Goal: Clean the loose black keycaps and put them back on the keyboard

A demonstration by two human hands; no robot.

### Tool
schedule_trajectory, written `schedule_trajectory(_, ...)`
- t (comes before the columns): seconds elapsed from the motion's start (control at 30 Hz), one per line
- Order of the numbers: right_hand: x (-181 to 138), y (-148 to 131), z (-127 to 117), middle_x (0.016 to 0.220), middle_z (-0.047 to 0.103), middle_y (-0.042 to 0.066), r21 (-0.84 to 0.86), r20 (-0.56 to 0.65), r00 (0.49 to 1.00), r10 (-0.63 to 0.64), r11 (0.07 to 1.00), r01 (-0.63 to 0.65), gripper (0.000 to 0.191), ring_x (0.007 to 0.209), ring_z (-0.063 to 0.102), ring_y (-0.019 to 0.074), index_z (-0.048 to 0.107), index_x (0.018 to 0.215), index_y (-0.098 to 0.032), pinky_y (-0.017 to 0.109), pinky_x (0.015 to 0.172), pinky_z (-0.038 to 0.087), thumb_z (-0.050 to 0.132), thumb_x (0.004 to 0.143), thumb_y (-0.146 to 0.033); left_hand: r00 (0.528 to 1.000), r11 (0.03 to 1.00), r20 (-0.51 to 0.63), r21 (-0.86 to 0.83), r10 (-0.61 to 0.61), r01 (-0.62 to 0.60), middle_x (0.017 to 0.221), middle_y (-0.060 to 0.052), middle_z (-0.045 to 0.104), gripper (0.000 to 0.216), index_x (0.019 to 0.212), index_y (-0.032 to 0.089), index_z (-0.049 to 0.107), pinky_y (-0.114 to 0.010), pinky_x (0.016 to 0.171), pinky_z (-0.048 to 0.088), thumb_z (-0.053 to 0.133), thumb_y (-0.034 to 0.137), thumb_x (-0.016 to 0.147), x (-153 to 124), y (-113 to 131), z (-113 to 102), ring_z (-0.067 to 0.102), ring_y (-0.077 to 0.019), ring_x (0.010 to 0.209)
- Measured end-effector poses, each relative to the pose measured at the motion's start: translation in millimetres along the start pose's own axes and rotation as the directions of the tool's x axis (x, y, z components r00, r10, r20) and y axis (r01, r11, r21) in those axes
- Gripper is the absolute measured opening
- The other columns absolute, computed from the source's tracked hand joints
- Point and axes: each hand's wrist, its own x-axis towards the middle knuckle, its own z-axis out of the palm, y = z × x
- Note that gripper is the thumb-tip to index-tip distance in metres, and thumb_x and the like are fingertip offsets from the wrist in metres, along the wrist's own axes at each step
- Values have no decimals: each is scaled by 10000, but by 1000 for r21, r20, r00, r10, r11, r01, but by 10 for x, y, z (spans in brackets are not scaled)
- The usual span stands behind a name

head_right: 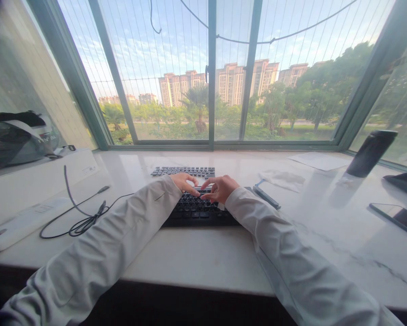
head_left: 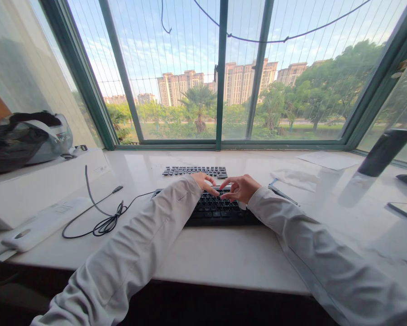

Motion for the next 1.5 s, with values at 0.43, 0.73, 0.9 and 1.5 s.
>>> schedule_trajectory(0.43,-6,-64,20,514,655,5,7,277,961,-5,1000,3,375,512,597,122,709,901,-174,199,531,420,645,673,-464,995,996,104,85,7,-16,573,60,577,517,683,231,668,-212,590,335,762,596,330,-28,-28,97,492,-113,623)
schedule_trajectory(0.73,-17,-95,16,461,616,-12,43,301,953,31,998,-46,388,423,521,88,713,898,-176,187,457,361,640,670,-481,976,998,214,-51,51,-41,743,39,699,460,779,254,715,-215,774,404,778,517,408,-87,-20,96,607,-150,837)
schedule_trajectory(0.9,-25,-83,55,441,601,-16,57,290,956,46,996,-65,369,406,508,83,717,867,-169,182,431,342,651,658,-466,975,996,212,-70,68,-54,730,34,707,418,740,252,720,-214,802,415,795,474,393,-118,0,119,623,-153,827)
schedule_trajectory(1.5,-20,-35,59,443,603,-16,49,304,952,47,997,-65,400,415,532,86,715,863,-167,181,443,364,647,656,-502,977,990,175,-94,118,-103,682,7,708,393,749,233,739,-226,769,458,803,432,416,-110,20,141,639,-163,758)
